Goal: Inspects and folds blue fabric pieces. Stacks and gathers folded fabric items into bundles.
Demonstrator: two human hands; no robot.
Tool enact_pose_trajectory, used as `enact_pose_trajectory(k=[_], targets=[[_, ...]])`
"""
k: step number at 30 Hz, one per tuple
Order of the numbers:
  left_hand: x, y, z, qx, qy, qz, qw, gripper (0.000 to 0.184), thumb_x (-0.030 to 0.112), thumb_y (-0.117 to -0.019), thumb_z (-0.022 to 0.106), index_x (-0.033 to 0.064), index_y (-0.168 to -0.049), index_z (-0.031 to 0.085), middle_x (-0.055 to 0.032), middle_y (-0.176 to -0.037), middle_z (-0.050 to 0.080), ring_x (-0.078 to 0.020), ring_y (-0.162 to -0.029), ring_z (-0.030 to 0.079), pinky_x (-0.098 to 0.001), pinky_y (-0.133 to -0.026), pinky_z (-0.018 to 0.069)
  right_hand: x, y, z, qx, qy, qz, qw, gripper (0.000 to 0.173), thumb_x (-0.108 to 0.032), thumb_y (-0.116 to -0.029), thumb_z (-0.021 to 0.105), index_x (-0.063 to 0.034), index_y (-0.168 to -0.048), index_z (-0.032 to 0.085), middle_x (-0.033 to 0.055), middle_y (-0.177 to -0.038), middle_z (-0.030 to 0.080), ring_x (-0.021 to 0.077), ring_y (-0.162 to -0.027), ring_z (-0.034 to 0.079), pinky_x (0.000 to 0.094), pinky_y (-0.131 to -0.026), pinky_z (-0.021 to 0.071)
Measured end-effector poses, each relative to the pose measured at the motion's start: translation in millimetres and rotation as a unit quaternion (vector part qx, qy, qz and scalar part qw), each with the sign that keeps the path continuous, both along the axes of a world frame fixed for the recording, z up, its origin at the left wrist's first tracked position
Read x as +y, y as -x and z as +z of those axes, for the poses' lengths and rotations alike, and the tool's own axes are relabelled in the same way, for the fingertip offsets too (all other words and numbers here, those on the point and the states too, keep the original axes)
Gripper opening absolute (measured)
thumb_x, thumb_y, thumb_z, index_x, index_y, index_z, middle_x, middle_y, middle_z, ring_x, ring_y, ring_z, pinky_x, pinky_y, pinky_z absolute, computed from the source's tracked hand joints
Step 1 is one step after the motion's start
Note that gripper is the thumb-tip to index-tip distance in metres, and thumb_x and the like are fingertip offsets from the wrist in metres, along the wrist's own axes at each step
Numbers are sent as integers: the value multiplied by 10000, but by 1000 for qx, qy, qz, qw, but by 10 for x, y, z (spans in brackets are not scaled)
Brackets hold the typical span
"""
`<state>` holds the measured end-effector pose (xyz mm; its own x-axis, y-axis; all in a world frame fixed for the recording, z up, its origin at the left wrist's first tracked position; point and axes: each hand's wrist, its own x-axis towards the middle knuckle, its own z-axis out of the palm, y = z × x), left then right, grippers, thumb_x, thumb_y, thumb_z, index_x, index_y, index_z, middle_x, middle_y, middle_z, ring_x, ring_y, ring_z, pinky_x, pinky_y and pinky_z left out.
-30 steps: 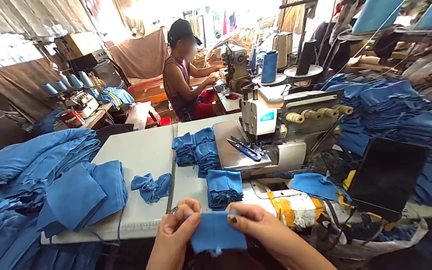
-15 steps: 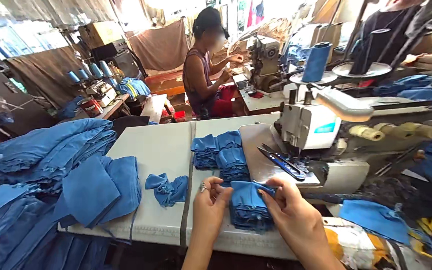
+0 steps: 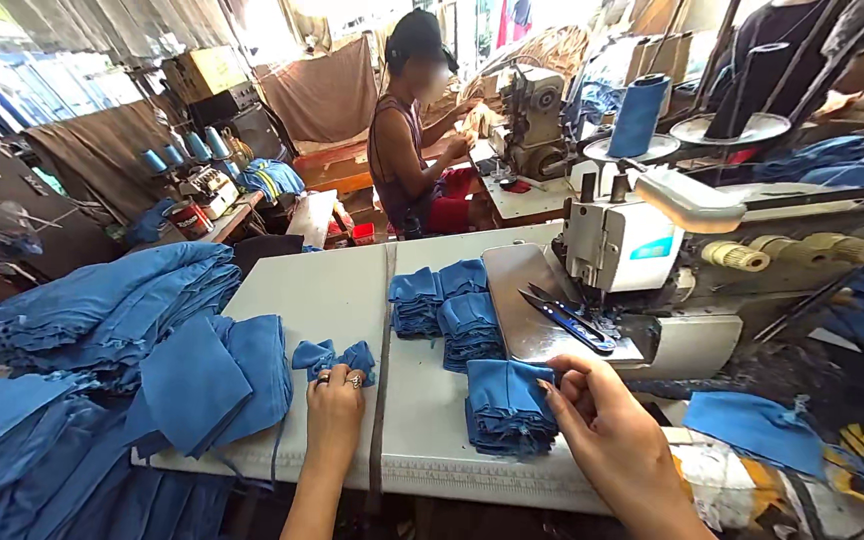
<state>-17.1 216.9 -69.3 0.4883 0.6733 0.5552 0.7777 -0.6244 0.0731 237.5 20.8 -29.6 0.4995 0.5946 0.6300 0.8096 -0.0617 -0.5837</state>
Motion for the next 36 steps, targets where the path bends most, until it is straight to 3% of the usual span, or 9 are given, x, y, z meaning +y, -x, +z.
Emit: enact_pose_trajectory(k=[6, 11, 16, 19, 24, 28, 31, 34, 36], targets=[[9, -32, 355, 103, 218, 10, 970, 255, 127, -938, 644, 39, -1150, 754, -217, -1215, 675, -402, -1148, 645, -575, -990, 500, -146, -9, 150, 12, -19, 4, 1000, 255, -254, -978, 593, -82, -1138, 692, 20, -857, 640, 79, -646, 566, 249, -553, 508], [-24, -111, 238, 120, 91, -11, 989, 184, 101, -908, 665, -13, -1015, 762, -216, -1129, 707, -415, -1112, 668, -604, -975, 504, -219, 99, 225, 30, -26, 32, 999, 242, -255, -983, 596, -112, -1154, 690, 8, -895, 635, 66, -656, 571, 237, -543, 509], [-60, -33, 555, -114, 29, -53, 992, 176, 70, -923, 649, -60, -1001, 738, -216, -1001, 737, -399, -927, 726, -619, -831, 568, -332, 125, 350, 35, -51, 43, 997, 184, -223, -973, 599, -129, -1080, 715, 2, -921, 649, 39, -720, 601, 194, -601, 528], [-391, -59, 996, -213, 107, -113, 965, 188, 133, -983, 636, 27, -1092, 748, -115, -1021, 751, -233, -916, 735, -467, -848, 602, -369, 219, 421, 100, -72, 129, 984, 180, -192, -967, 629, -131, -1111, 716, 1, -983, 659, 25, -712, 605, 180, -583, 532], [-1162, -234, 1205, -247, 252, -342, 871, 134, 174, -961, 695, 129, -1052, 783, 21, -1008, 740, -57, -948, 696, -253, -870, 596, -427, 572, 585, 304, 14, 339, 890, 450, -215, -958, 709, -123, -1380, 584, 20, -1223, 650, 50, -612, 614, 228, -495, 555], [-1574, -304, 1069, -427, 442, -337, 713, 329, 59, -941, 692, -30, -1251, 625, -44, -931, 715, -106, -820, 696, -265, -741, 603, -493, 653, 538, 409, 3, 367, 836, 170, -148, -928, 739, -77, -1070, 676, -16, -876, 689, 4, -502, 530, 166, -415, 450], [-1760, -268, 890, -516, 555, -311, 573, 578, -33, -874, 728, -21, -1380, 449, -119, -1044, 733, -208, -929, 738, -386, -830, 624, -534, 624, 530, 453, 3, 353, 819, 149, -117, -927, 730, -60, -1051, 671, 2, -848, 692, 20, -499, 540, 172, -415, 456], [-1882, -254, 775, -549, 561, -261, 561, 558, -143, -808, 721, -28, -1296, 475, -136, -993, 743, -212, -877, 743, -381, -791, 627, -535, 631, 466, 470, 0, 341, 814, 181, -102, -936, 718, -37, -1094, 659, 45, -924, 697, 64, -530, 577, 204, -443, 498], [-1909, -240, 799, -557, 535, -222, 595, 551, -160, -746, 757, -14, -1201, 484, -111, -892, 733, -188, -779, 735, -346, -711, 630, -530, 657, 403, 431, 12, 333, 839, 270, -107, -945, 696, -38, -1187, 599, 67, -1063, 647, 101, -622, 632, 242, -529, 578]])
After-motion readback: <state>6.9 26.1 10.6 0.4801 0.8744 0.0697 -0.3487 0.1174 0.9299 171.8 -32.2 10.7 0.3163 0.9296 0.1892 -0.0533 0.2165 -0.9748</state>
